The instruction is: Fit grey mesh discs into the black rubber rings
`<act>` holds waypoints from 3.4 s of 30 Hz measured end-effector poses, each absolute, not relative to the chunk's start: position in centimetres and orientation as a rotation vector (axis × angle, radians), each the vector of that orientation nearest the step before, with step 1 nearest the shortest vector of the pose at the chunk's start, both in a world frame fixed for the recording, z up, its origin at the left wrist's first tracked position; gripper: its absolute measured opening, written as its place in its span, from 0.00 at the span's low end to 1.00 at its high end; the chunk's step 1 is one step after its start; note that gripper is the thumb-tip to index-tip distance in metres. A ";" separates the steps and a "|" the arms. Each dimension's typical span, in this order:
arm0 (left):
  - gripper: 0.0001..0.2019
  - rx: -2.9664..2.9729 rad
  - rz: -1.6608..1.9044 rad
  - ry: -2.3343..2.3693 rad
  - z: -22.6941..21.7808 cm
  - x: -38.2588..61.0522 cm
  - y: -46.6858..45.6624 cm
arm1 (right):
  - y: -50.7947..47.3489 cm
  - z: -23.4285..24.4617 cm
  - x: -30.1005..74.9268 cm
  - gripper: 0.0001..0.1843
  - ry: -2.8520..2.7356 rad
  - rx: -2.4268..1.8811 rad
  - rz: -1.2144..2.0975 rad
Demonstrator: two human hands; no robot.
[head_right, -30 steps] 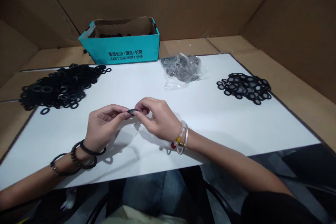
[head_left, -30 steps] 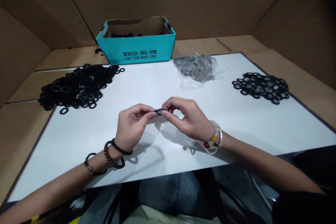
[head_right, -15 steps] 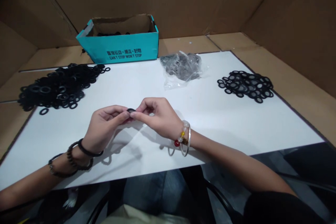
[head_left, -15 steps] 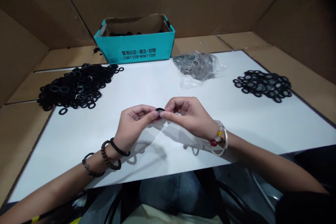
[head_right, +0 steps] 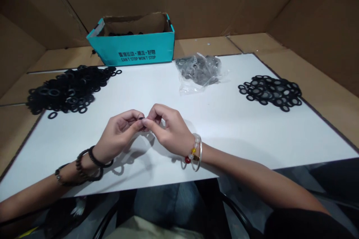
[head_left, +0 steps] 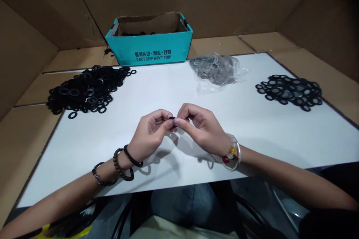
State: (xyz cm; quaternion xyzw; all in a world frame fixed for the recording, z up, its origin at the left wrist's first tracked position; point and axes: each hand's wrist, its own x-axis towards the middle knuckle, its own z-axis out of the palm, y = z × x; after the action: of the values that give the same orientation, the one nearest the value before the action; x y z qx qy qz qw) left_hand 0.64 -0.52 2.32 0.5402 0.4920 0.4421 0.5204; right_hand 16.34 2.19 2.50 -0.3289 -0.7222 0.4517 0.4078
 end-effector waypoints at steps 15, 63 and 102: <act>0.03 1.392 1.103 1.259 1.8 0.6 -0.5 | 1.8 2.1 16.2 0.10 -1.923 -0.844 0.866; 0.15 0.707 0.897 0.968 2.5 -0.7 0.3 | 4.7 1.3 17.4 0.09 -2.177 -0.465 0.448; 0.17 1.594 1.046 1.687 2.7 -5.2 4.1 | 9.8 2.3 22.2 0.11 -1.960 -1.100 0.015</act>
State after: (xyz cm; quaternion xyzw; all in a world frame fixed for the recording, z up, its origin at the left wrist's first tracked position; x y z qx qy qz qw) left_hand -5.21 4.10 2.70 0.5986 0.6335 0.3929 0.2932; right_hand 22.24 9.79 2.34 -0.4413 -0.7864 0.0061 0.4323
